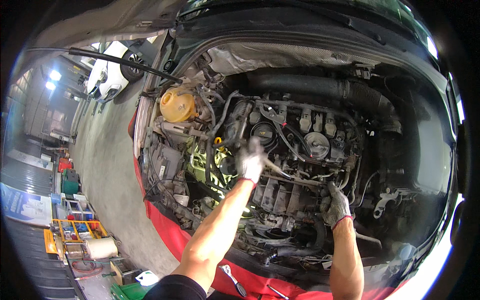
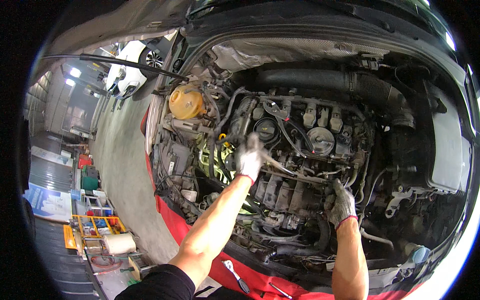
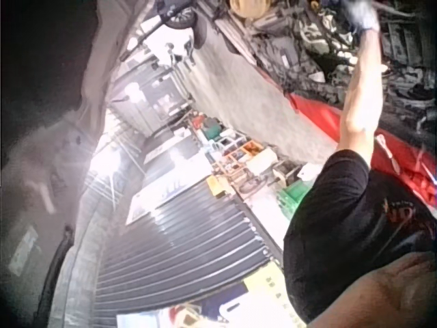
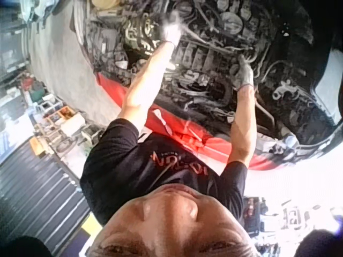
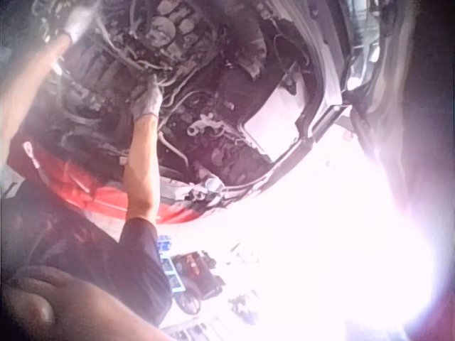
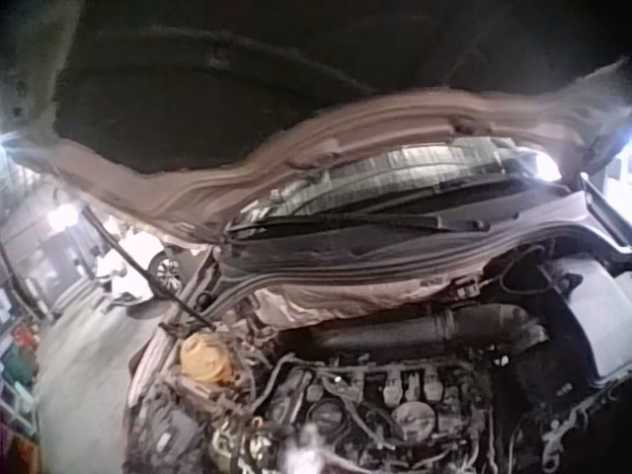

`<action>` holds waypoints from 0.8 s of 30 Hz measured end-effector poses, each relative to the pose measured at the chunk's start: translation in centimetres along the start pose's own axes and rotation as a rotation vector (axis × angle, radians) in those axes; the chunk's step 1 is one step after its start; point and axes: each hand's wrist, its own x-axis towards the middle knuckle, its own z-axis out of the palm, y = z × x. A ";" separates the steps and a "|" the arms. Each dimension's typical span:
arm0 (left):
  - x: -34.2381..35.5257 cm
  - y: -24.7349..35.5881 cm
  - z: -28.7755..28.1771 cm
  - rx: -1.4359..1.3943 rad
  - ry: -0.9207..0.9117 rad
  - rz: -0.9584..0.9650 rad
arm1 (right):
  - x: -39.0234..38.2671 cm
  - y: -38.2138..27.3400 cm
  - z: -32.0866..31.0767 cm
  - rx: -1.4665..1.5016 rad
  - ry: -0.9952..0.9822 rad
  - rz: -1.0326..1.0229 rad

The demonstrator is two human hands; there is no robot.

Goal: The person works on a car engine with the hood open, using a flashlight to illuminate the engine bay. They manipulate hoses and components with gloved hands, occasionally using pliers to adjust parts. The person moves around the engine bay, inspecting and adjusting various components throughout the clip.

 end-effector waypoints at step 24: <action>-6.6 4.9 4.6 -0.410 -0.286 -0.322 | -0.5 -0.7 0.5 -0.122 0.022 0.036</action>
